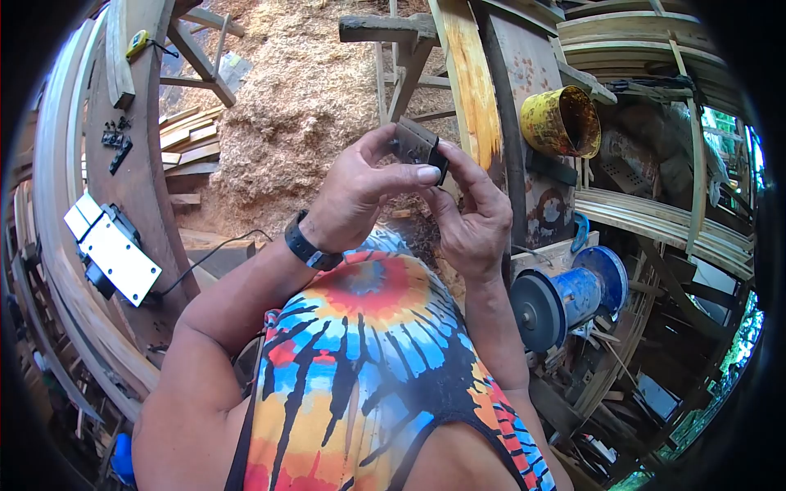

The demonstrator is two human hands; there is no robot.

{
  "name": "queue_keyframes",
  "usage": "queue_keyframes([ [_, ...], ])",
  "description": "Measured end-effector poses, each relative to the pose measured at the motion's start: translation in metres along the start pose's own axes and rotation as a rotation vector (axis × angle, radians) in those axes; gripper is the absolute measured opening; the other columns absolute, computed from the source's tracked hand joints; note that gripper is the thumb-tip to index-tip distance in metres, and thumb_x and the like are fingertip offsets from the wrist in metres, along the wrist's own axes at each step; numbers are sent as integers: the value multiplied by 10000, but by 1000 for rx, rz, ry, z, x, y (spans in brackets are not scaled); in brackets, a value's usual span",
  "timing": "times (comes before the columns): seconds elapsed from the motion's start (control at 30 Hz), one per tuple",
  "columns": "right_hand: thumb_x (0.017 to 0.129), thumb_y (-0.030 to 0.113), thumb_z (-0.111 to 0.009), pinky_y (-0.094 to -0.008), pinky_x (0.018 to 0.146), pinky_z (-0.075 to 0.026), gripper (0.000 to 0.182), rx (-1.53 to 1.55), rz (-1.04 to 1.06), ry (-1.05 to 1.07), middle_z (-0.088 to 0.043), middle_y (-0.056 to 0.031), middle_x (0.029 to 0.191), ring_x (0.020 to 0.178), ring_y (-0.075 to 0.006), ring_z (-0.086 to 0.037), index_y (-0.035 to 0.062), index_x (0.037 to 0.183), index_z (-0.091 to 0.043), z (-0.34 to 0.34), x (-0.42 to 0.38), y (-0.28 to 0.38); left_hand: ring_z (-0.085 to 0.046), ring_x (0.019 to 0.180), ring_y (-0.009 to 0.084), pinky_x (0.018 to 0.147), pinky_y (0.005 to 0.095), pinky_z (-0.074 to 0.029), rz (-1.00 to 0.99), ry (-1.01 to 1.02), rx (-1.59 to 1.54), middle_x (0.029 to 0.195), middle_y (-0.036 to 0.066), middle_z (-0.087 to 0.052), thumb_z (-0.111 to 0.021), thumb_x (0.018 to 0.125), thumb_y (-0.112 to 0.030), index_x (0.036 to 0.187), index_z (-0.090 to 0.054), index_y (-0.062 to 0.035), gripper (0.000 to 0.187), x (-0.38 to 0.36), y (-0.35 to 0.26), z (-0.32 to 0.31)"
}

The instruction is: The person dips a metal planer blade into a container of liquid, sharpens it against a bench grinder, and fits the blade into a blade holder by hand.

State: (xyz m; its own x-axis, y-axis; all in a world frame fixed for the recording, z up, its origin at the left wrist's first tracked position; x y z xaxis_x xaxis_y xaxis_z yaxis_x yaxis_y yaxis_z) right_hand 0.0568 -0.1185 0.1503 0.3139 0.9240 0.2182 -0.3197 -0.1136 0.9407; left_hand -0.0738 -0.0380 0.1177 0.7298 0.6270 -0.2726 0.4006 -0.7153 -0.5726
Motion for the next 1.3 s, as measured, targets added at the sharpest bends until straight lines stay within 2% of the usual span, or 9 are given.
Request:
queue_keyframes([
  [0.37,858,-43,-781,-382,1047,-536,488,9,29,-43,-712,-182,1299,1231,-285,-683,5,1329,-663,13,5,9,-684,1126,178,991,327,-552,36,-38,9,1238,112,-678,-812,869,-50,1427,-484,29,652,3,-5,-16],
  [0.47,845,-52,-784,-384,1050,-537,493,-2,70,-51,-714,-183,1295,1234,-292,-683,5,1321,-666,16,5,13,-683,1079,150,963,306,-551,-9,-4,-25,1201,76,-685,-816,869,-47,1303,-600,19,489,1,-9,-26],
  [0.8,825,-46,-808,-383,1025,-557,490,-14,127,-82,-718,-185,1281,1214,-296,-694,-3,1295,-673,24,5,23,-689,1036,134,919,288,-564,7,-5,-6,1193,75,-690,-820,859,-45,1310,-587,22,512,0,-11,-38],
  [0.9,818,-31,-825,-382,1004,-567,484,-1,117,-109,-723,-188,1262,1179,-296,-710,-8,1278,-677,21,2,21,-687,1004,118,880,264,-559,55,-1,146,1144,68,-702,-831,859,-69,1304,-591,27,514,0,-21,-33],
  [1.03,804,3,-855,-381,966,-580,486,25,110,-152,-730,-196,1225,1125,-298,-730,-12,1258,-682,0,0,17,-654,951,111,842,256,-529,-9,-20,503,1073,67,-695,-844,867,-223,1273,-608,34,535,-8,-44,-27],
  [1.07,801,12,-862,-381,957,-583,487,37,120,-162,-732,-199,1217,1113,-299,-734,-12,1254,-684,-6,1,18,-640,937,123,858,282,-527,-68,-52,562,1079,81,-681,-854,854,-272,1241,-618,36,549,-10,-50,-24],
  [1.17,801,34,-872,-389,947,-584,484,52,207,-153,-733,-208,1196,1096,-309,-737,-19,1244,-683,-24,20,33,-645,1016,146,918,304,-528,-217,-91,666,1138,112,-675,-862,847,-287,1316,-577,72,656,-20,-80,-29],
  [1.2,816,41,-866,-401,962,-577,470,135,197,-157,-728,-213,1206,1111,-315,-730,-25,1241,-678,-30,28,43,-640,1126,171,992,333,-520,-220,-151,607,1207,139,-668,-870,840,-322,1410,-499,116,809,-25,-89,-28],
  [1.3,825,46,-863,-402,974,-568,471,183,292,-167,-722,-215,1219,1129,-313,-723,-28,1248,-670,-47,59,78,-591,1224,197,1047,340,-501,-354,-141,814,1336,141,-573,-884,816,-293,1561,-305,114,1028,-39,-142,-51],
])
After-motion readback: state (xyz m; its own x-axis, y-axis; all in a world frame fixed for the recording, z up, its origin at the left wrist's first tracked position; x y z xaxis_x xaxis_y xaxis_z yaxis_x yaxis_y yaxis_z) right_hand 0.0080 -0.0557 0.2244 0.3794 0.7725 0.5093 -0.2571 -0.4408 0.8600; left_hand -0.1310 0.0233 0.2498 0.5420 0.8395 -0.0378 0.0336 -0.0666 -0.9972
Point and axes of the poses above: each hand's wrist, its own x-axis towards the middle knuckle, its own z-axis out of the back of the hand, y = z × x, the point moved 5 cm from there along x, towards the middle knuckle
